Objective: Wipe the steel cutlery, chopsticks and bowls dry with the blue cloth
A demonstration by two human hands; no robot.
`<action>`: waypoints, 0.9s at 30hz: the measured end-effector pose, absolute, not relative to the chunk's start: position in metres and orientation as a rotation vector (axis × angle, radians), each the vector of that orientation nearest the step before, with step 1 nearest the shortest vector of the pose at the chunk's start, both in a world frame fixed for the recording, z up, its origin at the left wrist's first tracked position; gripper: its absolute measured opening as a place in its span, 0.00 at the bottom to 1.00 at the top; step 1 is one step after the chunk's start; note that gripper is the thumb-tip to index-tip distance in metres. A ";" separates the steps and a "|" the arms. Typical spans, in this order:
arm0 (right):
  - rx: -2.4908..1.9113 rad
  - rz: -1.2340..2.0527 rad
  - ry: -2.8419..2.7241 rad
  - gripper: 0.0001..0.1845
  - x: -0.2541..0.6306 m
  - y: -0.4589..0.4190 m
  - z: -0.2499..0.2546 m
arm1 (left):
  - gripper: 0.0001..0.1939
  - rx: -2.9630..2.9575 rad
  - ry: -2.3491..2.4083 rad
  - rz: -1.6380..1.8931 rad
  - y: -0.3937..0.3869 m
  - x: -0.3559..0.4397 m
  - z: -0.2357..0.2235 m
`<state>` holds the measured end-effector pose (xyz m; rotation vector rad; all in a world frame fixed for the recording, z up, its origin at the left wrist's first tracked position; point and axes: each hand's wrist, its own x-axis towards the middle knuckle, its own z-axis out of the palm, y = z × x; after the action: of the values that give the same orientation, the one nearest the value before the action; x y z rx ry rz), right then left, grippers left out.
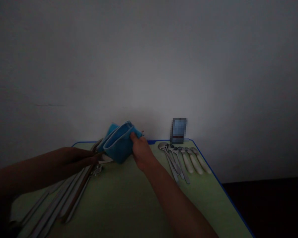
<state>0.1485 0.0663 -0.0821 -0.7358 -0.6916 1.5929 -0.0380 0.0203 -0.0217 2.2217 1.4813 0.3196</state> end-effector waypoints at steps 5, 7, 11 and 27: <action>-0.674 1.499 -0.540 0.10 0.156 0.074 -0.078 | 0.22 2.275 1.481 0.109 0.021 -0.034 -0.019; -0.654 1.451 -0.454 0.11 0.163 0.079 -0.074 | 0.22 2.251 1.452 0.117 0.021 -0.034 -0.020; -0.667 1.414 -0.357 0.12 0.176 0.084 -0.066 | 0.19 2.190 1.394 0.117 0.019 -0.037 -0.025; -0.593 1.567 -0.589 0.08 0.152 0.073 -0.082 | 0.19 2.069 1.426 0.043 0.022 -0.031 -0.024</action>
<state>0.1518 0.0730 -0.0817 -0.5927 -0.5893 1.5667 -0.0305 0.0215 -0.0239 2.0694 1.4261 0.0425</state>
